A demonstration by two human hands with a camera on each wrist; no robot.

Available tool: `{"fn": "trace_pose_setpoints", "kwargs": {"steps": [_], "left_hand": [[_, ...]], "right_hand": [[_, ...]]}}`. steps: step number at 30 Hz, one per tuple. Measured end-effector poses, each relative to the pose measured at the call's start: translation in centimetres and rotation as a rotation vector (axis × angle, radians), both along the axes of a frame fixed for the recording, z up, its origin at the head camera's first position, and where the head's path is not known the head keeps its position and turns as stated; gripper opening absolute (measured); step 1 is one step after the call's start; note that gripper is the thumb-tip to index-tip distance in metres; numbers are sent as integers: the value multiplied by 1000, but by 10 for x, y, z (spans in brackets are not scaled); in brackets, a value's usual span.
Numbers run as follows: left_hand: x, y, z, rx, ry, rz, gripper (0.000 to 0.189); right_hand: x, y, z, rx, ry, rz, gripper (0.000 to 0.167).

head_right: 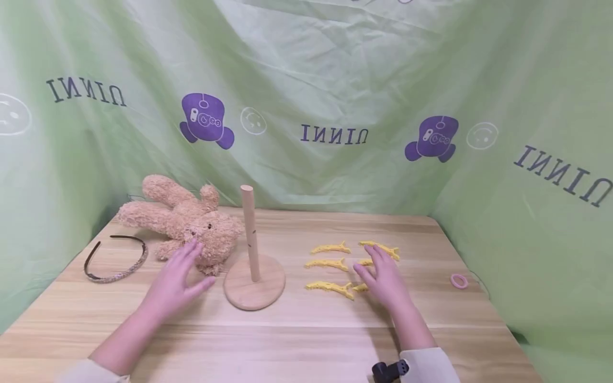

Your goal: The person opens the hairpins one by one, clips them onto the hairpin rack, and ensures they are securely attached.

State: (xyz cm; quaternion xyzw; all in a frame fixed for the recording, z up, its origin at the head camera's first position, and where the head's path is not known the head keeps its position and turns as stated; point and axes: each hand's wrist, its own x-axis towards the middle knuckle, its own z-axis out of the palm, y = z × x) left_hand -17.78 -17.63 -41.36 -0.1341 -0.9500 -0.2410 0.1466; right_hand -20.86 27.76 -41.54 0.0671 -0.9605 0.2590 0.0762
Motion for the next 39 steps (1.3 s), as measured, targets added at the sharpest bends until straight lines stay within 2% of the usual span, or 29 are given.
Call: {"fn": "trace_pose_setpoints", "kwargs": {"steps": [3,9,13,19,25,31,39], "left_hand": [[5,11,-9,107,-86,-24,82],[7,27,-24,338,-261,-61,85],[7,36,-32,378,-328,-72,87],[7,45,-40,337,-321,-50,88],[7,51,-43,317,-296,-10,85],[5,52,-44,276,-270,18,84],[5,49,-46,248,-273,12,86]], "right_hand": [[5,8,-4,-36,-2,-10,66],[14,27,-14,-71,0,-35,66],[19,38,-19,-83,-31,-45,69],[26,53,-29,-89,-61,-13,76],[30,64,-32,-86,-133,-23,78],[32,69,-32,-71,-133,-6,66],[33,71,-32,-41,-94,-2,51]]}}
